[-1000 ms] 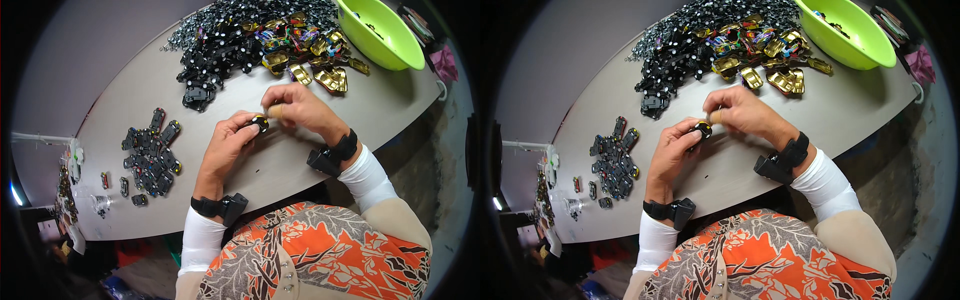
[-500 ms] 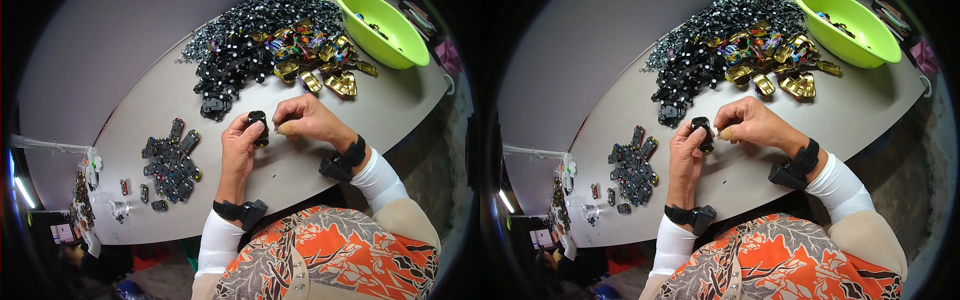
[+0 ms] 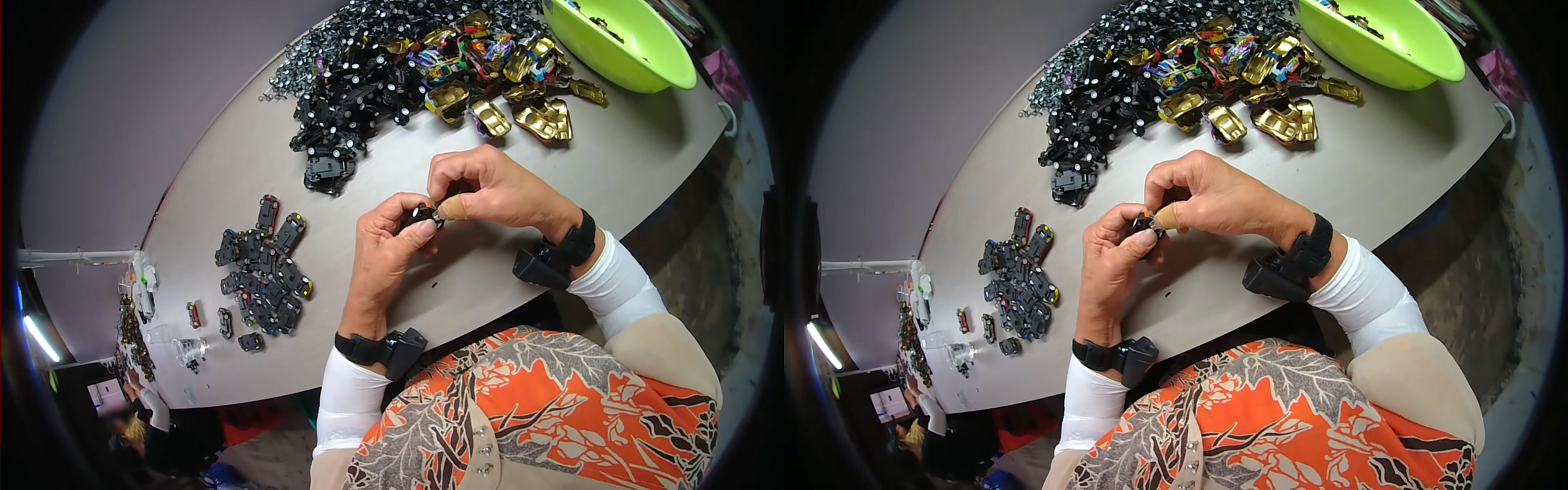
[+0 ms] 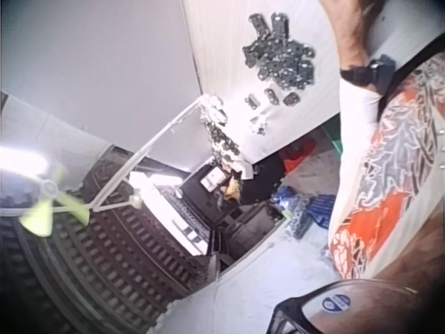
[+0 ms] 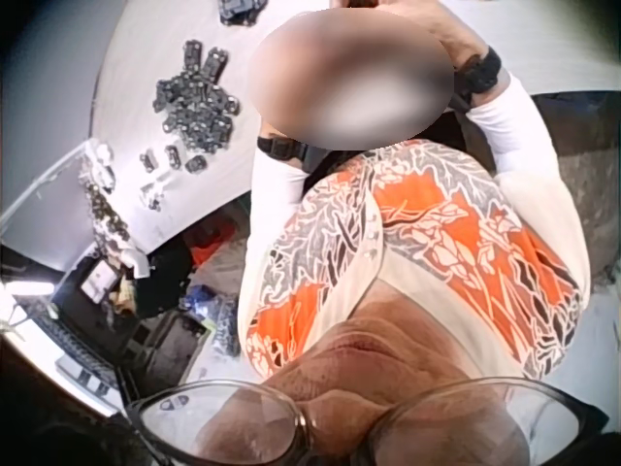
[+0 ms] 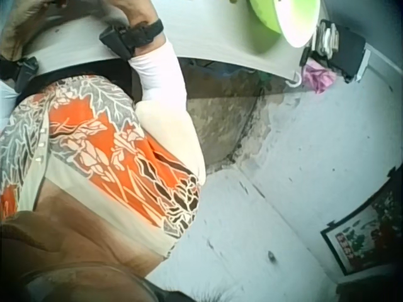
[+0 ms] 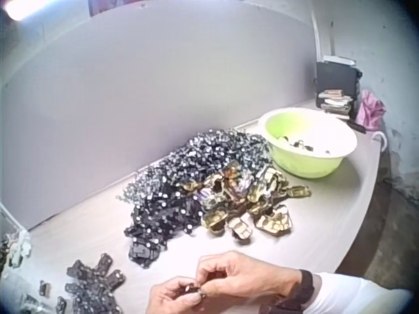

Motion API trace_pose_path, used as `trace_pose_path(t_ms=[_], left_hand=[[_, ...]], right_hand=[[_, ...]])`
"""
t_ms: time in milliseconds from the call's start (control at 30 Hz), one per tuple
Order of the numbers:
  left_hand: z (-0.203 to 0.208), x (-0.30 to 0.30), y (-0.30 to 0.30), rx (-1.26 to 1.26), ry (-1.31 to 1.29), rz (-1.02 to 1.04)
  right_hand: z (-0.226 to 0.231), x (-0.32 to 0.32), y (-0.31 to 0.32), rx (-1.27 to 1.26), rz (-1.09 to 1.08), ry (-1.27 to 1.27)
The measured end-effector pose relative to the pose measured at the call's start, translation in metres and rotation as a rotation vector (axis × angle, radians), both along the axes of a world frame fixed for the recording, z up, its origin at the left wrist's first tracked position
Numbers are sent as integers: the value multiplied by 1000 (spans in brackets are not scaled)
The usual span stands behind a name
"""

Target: The person assembles miniature toy cars by hand at a table. They pick up black chassis and colorful car bodies, fit the bodies onto the chassis, and place the completed units into a pile. The process is repeated continuously with various car colors.

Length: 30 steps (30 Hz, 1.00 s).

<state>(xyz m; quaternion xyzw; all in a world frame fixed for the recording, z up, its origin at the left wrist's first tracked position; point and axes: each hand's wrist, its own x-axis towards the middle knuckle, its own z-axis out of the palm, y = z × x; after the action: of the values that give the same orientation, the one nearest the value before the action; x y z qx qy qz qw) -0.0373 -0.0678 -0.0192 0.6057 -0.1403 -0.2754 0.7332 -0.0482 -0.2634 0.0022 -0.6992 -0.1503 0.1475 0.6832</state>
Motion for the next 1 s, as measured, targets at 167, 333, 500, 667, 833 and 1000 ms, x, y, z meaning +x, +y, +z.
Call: trace_pose_path(t_ms=[167, 333, 500, 667, 833, 1000], left_hand=[[3, -4, -3, 139, -39, 5], [1, -6, 0, 266, -91, -4], [7, -16, 11, 336, -54, 36], [22, 20, 86, 701, -710, 469], [22, 69, 194, 1516, -949, 625], [24, 80, 108, 1129, -1112, 567]], right_hand=[[-9, 0, 5, -239, -50, -110], [-20, -3, 15, -310, -123, -228], [-26, -3, 22, -221, -59, -295], [-18, 1, 17, -131, -103, -94], [-16, 9, 7, -316, -374, -370], [-22, 29, -27, -494, -857, -621]])
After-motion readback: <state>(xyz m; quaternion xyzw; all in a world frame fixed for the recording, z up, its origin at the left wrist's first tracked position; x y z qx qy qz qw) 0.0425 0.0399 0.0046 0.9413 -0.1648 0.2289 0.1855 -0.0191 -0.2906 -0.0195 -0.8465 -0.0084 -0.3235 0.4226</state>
